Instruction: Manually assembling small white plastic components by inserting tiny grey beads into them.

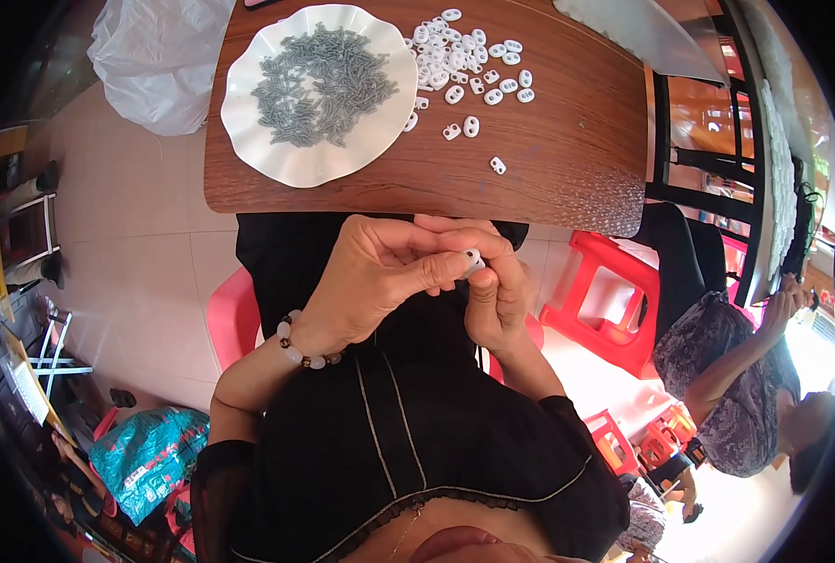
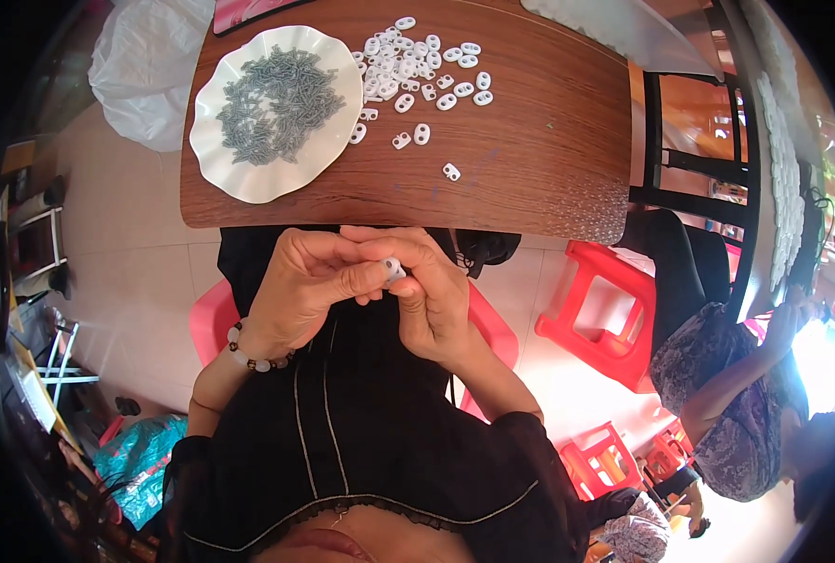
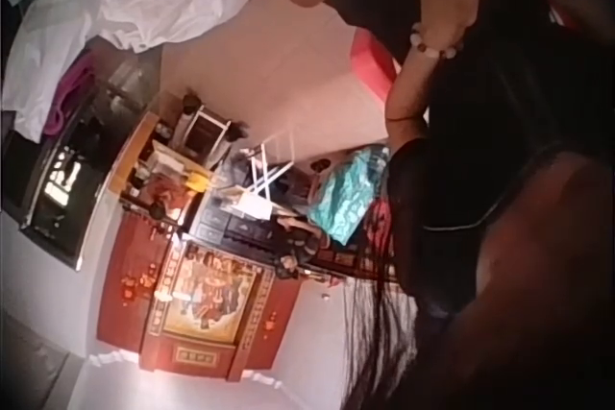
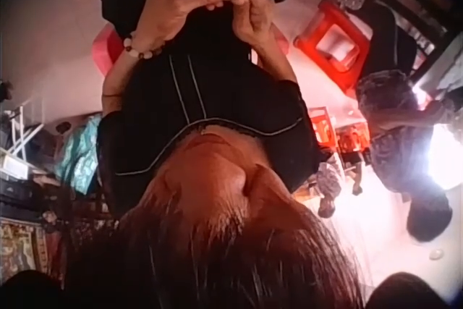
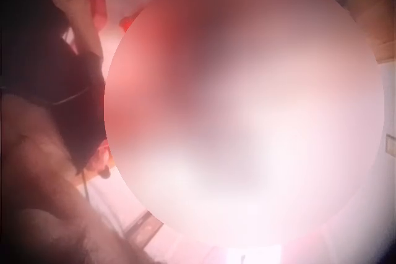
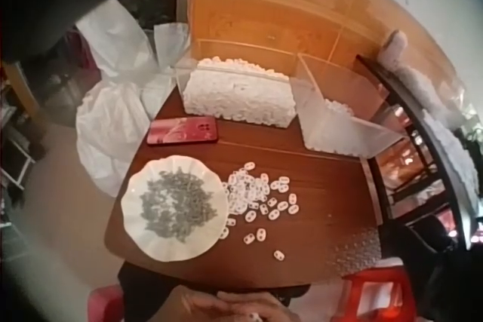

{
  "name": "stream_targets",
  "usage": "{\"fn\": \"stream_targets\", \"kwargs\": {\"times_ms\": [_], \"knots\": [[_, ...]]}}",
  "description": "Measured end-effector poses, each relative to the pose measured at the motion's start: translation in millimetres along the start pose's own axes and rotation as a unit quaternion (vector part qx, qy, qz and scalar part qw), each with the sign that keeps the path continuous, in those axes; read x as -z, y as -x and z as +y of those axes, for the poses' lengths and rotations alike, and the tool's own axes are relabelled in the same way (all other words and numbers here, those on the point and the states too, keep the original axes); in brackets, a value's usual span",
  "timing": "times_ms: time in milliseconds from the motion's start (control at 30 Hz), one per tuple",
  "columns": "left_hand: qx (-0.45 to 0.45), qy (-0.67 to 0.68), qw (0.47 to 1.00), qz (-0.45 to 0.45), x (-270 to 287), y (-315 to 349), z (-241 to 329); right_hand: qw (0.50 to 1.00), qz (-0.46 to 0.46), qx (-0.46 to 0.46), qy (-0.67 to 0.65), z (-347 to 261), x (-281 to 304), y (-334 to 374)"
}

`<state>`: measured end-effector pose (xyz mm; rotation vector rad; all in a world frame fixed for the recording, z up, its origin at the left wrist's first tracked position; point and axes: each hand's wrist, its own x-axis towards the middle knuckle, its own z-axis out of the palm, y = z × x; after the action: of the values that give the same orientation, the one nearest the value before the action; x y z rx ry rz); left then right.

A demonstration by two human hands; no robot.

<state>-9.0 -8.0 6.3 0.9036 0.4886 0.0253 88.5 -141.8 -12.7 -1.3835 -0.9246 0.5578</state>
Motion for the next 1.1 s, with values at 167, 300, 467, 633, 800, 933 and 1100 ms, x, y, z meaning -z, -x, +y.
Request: {"fn": "stream_targets", "kwargs": {"times_ms": [167,300,467,633,800,933,1100], "knots": [[0.012,0.0,1.0,0.001,-1.5,1.5,1.5,0.999,0.008,0.027,0.021,1.2,0.0,0.4],[0.015,-0.006,1.0,-0.005,-3.0,2.3,3.9,0.999,0.016,0.018,0.024,-2.4,0.2,1.6],[-0.015,-0.011,1.0,0.014,-7.1,2.7,2.1,0.995,0.049,0.06,0.069,1.1,-3.2,0.4],[-0.021,-0.005,1.0,0.012,-5.1,-2.9,-2.8,0.999,0.021,-0.022,-0.019,3.0,1.7,1.4],[-0.032,0.03,0.999,0.02,-5.9,-12.1,-6.3,0.977,0.002,-0.068,-0.204,23.4,9.9,-5.8],[-0.053,0.01,0.998,0.039,-4.9,-18.1,-12.3,0.97,-0.006,-0.09,-0.227,28.0,10.2,-8.6],[-0.067,0.006,0.996,0.052,-7.0,-18.9,-12.8,0.953,-0.025,-0.107,-0.281,34.1,12.2,-10.2]]}}
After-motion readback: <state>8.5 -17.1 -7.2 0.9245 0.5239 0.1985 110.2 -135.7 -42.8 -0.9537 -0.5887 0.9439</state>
